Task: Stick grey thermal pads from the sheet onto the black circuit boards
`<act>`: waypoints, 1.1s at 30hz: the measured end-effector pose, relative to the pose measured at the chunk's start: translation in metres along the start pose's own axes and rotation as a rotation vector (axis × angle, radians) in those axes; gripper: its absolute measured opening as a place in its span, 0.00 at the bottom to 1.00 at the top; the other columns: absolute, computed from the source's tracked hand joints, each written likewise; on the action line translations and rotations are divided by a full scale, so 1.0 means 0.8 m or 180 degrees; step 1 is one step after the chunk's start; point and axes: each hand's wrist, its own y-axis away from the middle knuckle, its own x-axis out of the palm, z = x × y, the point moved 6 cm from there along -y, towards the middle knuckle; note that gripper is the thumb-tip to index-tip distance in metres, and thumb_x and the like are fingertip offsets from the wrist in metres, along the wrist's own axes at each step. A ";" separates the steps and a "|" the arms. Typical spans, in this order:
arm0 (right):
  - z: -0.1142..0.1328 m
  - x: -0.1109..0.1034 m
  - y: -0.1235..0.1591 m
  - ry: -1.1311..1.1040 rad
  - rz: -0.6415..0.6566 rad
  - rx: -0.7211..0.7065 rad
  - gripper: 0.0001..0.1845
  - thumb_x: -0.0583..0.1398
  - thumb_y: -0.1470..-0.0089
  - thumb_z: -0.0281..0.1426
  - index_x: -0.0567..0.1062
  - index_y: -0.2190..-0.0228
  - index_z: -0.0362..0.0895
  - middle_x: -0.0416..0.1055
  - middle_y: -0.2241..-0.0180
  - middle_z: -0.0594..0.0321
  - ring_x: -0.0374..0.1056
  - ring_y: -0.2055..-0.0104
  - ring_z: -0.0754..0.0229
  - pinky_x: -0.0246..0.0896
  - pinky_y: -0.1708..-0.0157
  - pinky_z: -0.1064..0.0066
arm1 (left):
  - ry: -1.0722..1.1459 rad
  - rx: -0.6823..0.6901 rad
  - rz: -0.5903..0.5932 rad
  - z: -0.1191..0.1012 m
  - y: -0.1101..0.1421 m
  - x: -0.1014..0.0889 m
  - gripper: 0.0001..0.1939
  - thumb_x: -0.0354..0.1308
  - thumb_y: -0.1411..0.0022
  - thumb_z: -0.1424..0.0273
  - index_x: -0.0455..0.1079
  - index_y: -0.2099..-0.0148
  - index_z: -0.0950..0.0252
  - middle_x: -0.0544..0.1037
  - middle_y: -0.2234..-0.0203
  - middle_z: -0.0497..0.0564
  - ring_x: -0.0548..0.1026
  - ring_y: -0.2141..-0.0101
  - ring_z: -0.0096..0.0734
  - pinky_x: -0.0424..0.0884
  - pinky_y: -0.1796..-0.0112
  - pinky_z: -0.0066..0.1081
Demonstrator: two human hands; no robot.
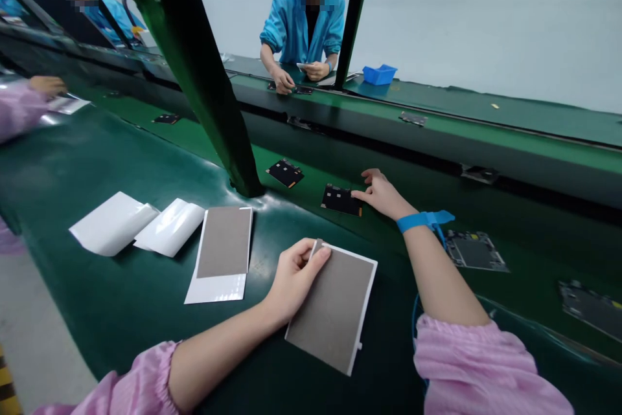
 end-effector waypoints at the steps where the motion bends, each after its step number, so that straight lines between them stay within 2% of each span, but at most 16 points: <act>1: 0.012 -0.005 0.008 -0.0077 0.0006 -0.0021 0.22 0.62 0.55 0.45 0.72 0.61 0.44 0.70 0.62 0.55 0.67 0.69 0.57 0.64 0.66 0.64 | 0.0021 0.0004 -0.0028 -0.001 0.000 -0.002 0.18 0.57 0.41 0.54 0.71 0.67 0.66 0.67 0.78 0.45 0.63 0.75 0.25 0.58 0.73 0.26; 3: 0.048 -0.011 0.030 -0.0240 0.0341 -0.0282 0.21 0.58 0.52 0.49 0.74 0.65 0.45 0.71 0.63 0.56 0.67 0.67 0.55 0.63 0.67 0.64 | 0.0027 0.0029 -0.0080 -0.002 0.000 -0.005 0.18 0.58 0.41 0.55 0.71 0.68 0.66 0.67 0.79 0.45 0.62 0.76 0.24 0.58 0.73 0.26; 6: 0.110 -0.009 0.072 -0.0377 0.1366 -0.0827 0.22 0.58 0.50 0.53 0.76 0.70 0.47 0.72 0.67 0.59 0.67 0.67 0.56 0.62 0.68 0.65 | -0.0153 0.0168 -0.0131 -0.008 0.001 -0.007 0.17 0.58 0.41 0.55 0.72 0.69 0.66 0.67 0.79 0.46 0.62 0.76 0.24 0.58 0.74 0.26; 8: 0.139 -0.007 0.094 -0.0333 0.1829 -0.1065 0.19 0.60 0.51 0.51 0.77 0.72 0.48 0.71 0.66 0.60 0.67 0.65 0.55 0.62 0.66 0.65 | -0.0308 0.0259 -0.0186 -0.011 0.002 -0.008 0.17 0.59 0.42 0.56 0.72 0.70 0.66 0.68 0.80 0.46 0.63 0.76 0.25 0.58 0.74 0.26; 10: 0.153 -0.005 0.106 -0.0255 0.2003 -0.1141 0.17 0.61 0.51 0.50 0.77 0.73 0.49 0.70 0.63 0.60 0.66 0.63 0.55 0.62 0.65 0.64 | -0.0368 0.0313 -0.0233 -0.014 0.003 -0.008 0.17 0.58 0.42 0.56 0.72 0.71 0.66 0.68 0.80 0.46 0.63 0.76 0.25 0.59 0.73 0.26; 14: 0.157 0.004 0.110 -0.0181 0.2088 -0.1146 0.18 0.60 0.50 0.50 0.77 0.74 0.50 0.68 0.61 0.59 0.66 0.62 0.54 0.63 0.62 0.62 | -0.0288 0.0344 -0.0220 -0.016 0.002 -0.007 0.16 0.58 0.42 0.58 0.71 0.71 0.66 0.68 0.80 0.46 0.62 0.76 0.25 0.58 0.73 0.26; 18: 0.161 0.006 0.112 -0.0180 0.2046 -0.1212 0.17 0.58 0.48 0.48 0.75 0.75 0.49 0.67 0.59 0.59 0.65 0.60 0.54 0.63 0.61 0.63 | -0.0219 0.0303 -0.0230 -0.014 0.000 -0.008 0.16 0.58 0.42 0.58 0.71 0.71 0.66 0.66 0.81 0.45 0.61 0.77 0.24 0.57 0.73 0.27; 22: 0.159 0.004 0.104 -0.0261 0.1890 -0.1224 0.20 0.56 0.47 0.49 0.73 0.75 0.47 0.66 0.59 0.59 0.65 0.65 0.58 0.62 0.65 0.64 | -0.0123 0.0254 -0.0255 -0.012 -0.003 -0.010 0.16 0.58 0.42 0.57 0.71 0.70 0.66 0.65 0.80 0.44 0.60 0.77 0.24 0.56 0.73 0.26; 24: 0.149 0.004 0.085 -0.0407 0.1512 -0.1105 0.21 0.57 0.49 0.52 0.73 0.75 0.46 0.67 0.59 0.58 0.65 0.66 0.58 0.62 0.65 0.64 | -0.0050 0.0202 -0.0232 -0.011 -0.004 -0.009 0.16 0.58 0.41 0.57 0.70 0.70 0.67 0.66 0.80 0.44 0.61 0.76 0.24 0.56 0.73 0.26; 28: 0.117 0.010 0.026 -0.0798 0.0353 -0.0739 0.25 0.59 0.56 0.55 0.76 0.73 0.44 0.71 0.61 0.55 0.67 0.59 0.51 0.62 0.58 0.60 | 0.0068 0.0156 -0.0171 -0.009 -0.005 -0.006 0.16 0.58 0.42 0.57 0.69 0.70 0.67 0.65 0.79 0.44 0.61 0.76 0.24 0.56 0.74 0.26; 33: 0.095 0.044 -0.033 -0.0851 0.0286 -0.0546 0.23 0.57 0.54 0.49 0.76 0.71 0.42 0.75 0.66 0.54 0.69 0.61 0.50 0.62 0.59 0.62 | 0.0049 0.0072 -0.0129 -0.009 -0.006 -0.004 0.17 0.59 0.43 0.57 0.67 0.72 0.67 0.61 0.81 0.43 0.57 0.77 0.23 0.53 0.75 0.26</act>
